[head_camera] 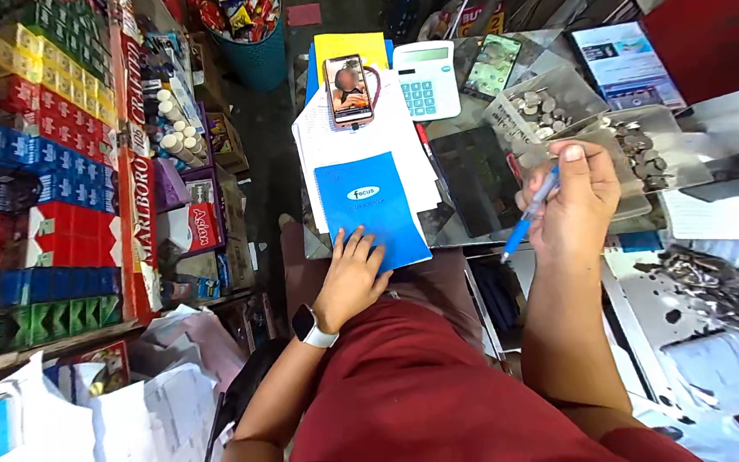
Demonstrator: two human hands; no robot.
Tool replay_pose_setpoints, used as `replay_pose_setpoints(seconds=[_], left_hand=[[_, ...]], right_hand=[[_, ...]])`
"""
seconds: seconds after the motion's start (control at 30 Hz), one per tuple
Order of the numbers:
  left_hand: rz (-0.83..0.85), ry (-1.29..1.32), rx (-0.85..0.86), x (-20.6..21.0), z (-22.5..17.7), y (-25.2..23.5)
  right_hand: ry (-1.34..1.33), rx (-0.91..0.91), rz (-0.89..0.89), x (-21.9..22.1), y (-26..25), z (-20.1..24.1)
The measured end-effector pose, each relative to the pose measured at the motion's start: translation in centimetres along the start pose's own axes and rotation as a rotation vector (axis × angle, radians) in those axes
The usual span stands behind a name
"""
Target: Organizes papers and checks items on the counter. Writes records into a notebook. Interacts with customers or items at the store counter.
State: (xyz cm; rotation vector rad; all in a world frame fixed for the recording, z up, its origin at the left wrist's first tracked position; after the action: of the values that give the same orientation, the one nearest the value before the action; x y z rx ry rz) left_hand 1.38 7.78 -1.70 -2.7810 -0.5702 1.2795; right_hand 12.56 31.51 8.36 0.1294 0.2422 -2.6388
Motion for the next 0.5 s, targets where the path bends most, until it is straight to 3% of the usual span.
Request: replay_pose_setpoints(seconds=[0.13,0.27,0.37,0.5], left_hand=[[-0.175,0.024,0.058,-1.5,-1.3,0.5],[-0.482,0.237,-0.079,-4.0,-0.9,1.8],[-0.681,0.577,-0.164,-5.3,1.1,3.1],[-0.788,1.102,-0.294,-5.2,3.7,4.1]], right_hand=[[-0.325,0.179,0.009,0.5,0.7,-2.0],[-0.404,0.27,0.048,1.0,1.6,-3.2],[-0.327,0.192,0.144,1.4,2.0,-2.8],[-0.214,0.086,0.256,3.6,3.3,-2.8]])
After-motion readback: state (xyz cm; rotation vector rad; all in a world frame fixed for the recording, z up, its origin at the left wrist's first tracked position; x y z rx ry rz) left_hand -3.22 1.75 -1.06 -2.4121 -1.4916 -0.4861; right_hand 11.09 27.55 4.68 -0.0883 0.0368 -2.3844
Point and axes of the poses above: each hand's wrist, its own y-axis away from the middle knuckle, its own x-axis out of the palm, z = x × y, the point moved 9 cm from there along -y, towards the middle knuckle, and after that the axes turned 11 degrees about y, right-handed, at the moved point
